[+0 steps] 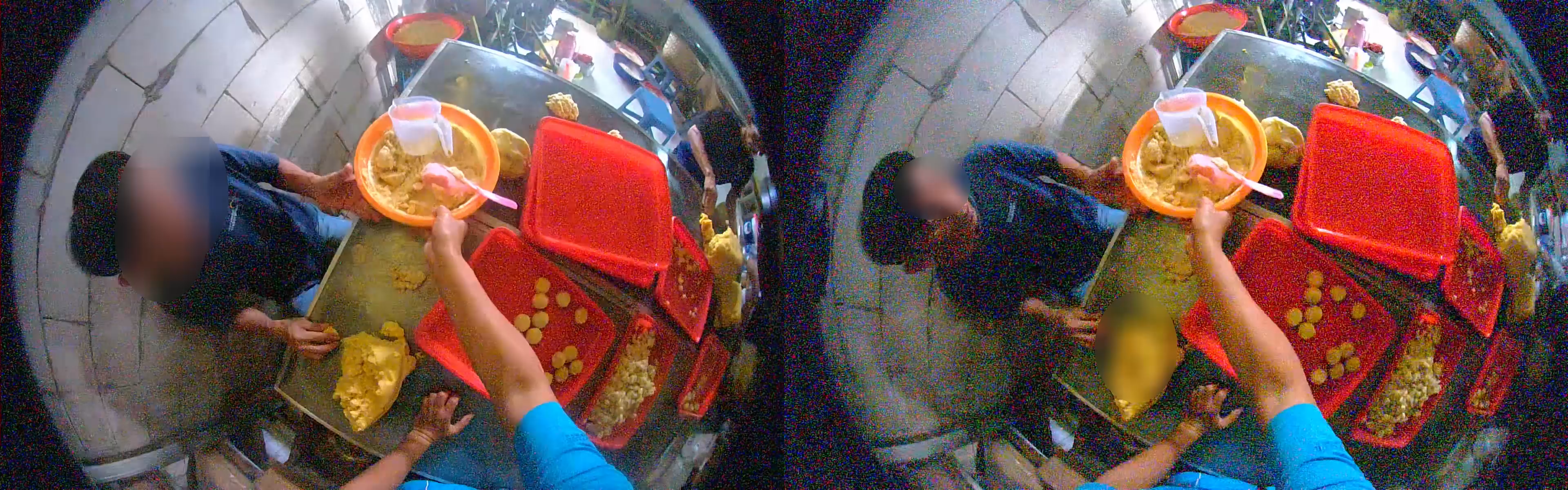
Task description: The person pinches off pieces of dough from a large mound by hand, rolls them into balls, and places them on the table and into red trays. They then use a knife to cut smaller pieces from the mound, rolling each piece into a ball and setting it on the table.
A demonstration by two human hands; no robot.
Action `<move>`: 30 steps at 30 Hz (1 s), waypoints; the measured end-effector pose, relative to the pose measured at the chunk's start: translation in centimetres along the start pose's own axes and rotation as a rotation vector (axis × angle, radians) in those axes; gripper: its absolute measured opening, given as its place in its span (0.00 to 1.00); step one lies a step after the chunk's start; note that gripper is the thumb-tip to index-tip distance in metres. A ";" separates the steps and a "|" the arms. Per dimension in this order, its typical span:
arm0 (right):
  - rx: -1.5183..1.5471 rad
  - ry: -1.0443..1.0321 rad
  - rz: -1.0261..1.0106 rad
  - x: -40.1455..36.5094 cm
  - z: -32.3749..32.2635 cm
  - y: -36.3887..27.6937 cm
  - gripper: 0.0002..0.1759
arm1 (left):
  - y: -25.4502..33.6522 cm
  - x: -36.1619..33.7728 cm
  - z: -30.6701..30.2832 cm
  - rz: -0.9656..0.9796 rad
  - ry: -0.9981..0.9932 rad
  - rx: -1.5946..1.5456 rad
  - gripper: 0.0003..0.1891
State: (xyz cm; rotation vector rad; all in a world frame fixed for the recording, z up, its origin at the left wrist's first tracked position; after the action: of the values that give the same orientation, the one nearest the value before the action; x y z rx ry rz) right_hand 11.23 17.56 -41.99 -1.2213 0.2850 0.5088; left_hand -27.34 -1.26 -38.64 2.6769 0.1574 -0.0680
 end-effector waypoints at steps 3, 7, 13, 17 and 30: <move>0.341 -0.236 0.091 -0.9 1.8 -1.8 0.27 | 0.2 -0.4 -0.2 0.003 0.006 0.023 0.28; 0.208 -0.424 0.081 -7.0 -0.5 -7.5 0.39 | -0.1 -0.7 1.2 0.049 0.057 0.031 0.27; -0.137 -0.879 0.031 -19.9 -14.2 -9.3 0.39 | -0.2 -1.1 1.4 0.067 0.132 0.129 0.29; -0.411 -0.614 -0.164 -29.2 -29.1 -13.6 0.28 | -2.1 -2.4 5.4 0.096 0.197 0.173 0.32; -0.900 0.693 -0.264 -56.6 -74.3 -12.7 0.21 | -2.3 -5.0 6.9 -0.088 0.054 0.128 0.37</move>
State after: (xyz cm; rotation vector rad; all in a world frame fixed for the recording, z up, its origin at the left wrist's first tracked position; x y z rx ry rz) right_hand -26.14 -68.06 -29.17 -2.2710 0.4935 -0.0746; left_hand -32.75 -2.74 -45.47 2.7998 0.2979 -0.0345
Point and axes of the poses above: each hand's wrist, its own x-axis towards the middle knuckle, its own z-axis out of the palm, y = z × x, the point moved 5 cm from there along x, towards the middle knuckle, and after that the axes turned 11 degrees about -y, right-handed, at the moved point
